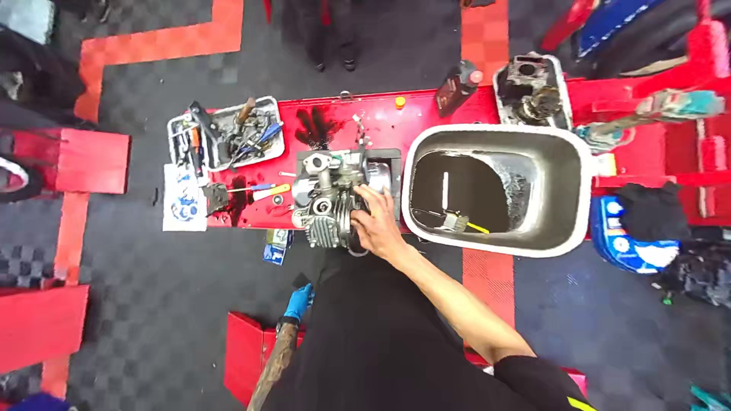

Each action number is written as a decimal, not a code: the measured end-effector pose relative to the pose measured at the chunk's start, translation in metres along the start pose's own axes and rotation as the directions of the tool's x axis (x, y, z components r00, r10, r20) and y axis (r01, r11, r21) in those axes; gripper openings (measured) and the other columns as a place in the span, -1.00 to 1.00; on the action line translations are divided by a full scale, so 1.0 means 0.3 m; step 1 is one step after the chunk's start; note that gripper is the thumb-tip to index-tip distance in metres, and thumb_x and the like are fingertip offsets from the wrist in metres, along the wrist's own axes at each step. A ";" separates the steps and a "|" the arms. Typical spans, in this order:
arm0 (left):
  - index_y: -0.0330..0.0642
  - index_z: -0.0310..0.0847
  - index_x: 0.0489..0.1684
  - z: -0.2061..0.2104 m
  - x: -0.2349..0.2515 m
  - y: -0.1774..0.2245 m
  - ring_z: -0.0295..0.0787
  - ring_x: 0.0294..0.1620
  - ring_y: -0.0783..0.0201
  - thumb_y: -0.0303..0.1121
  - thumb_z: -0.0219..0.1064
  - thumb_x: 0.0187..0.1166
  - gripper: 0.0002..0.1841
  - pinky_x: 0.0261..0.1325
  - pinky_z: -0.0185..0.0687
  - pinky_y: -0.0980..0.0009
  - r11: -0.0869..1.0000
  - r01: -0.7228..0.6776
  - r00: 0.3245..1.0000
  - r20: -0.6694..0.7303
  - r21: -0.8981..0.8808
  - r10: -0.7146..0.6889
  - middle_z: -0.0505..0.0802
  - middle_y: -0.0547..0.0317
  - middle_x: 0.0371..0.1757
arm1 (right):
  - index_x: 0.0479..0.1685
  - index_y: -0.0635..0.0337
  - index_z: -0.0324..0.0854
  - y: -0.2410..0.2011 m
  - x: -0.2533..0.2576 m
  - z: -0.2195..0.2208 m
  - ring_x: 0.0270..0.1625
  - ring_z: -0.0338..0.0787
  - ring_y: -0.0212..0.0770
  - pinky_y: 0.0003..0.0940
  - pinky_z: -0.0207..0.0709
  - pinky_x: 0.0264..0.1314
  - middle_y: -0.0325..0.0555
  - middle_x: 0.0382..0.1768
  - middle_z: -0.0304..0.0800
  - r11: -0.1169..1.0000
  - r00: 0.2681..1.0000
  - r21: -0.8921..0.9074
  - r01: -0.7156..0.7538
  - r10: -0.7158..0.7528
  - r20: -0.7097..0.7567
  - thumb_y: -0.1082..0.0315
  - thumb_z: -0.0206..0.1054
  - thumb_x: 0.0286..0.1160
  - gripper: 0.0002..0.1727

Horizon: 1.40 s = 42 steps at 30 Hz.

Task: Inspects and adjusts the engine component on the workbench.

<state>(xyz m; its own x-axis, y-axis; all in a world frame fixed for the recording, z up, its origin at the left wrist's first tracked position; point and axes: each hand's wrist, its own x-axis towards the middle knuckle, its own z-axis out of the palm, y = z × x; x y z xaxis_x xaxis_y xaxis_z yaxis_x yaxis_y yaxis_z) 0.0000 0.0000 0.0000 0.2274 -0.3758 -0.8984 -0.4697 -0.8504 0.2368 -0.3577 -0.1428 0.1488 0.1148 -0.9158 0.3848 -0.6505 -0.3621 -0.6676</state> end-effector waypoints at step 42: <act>-0.35 0.65 0.37 0.091 0.110 -0.198 0.83 0.21 -0.08 0.06 -0.12 0.89 -0.37 0.41 0.62 -0.06 0.975 0.116 0.992 0.068 -0.190 -0.105 0.85 -0.22 0.21 | -0.29 0.21 0.72 -0.001 -0.036 0.000 0.00 0.70 0.14 0.07 0.37 0.23 0.13 -0.18 0.77 0.954 0.972 -0.205 0.221 -0.198 0.124 0.22 0.20 0.63 -0.71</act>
<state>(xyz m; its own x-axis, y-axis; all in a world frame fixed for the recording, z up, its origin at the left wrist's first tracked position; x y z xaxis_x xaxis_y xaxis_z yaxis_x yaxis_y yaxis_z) 0.0119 0.0482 -0.0537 0.2169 -0.2588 -0.9413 -0.2700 -0.9425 0.1969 -0.3588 -0.1330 0.1448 0.3338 -0.8401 0.4276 -0.7489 -0.5118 -0.4209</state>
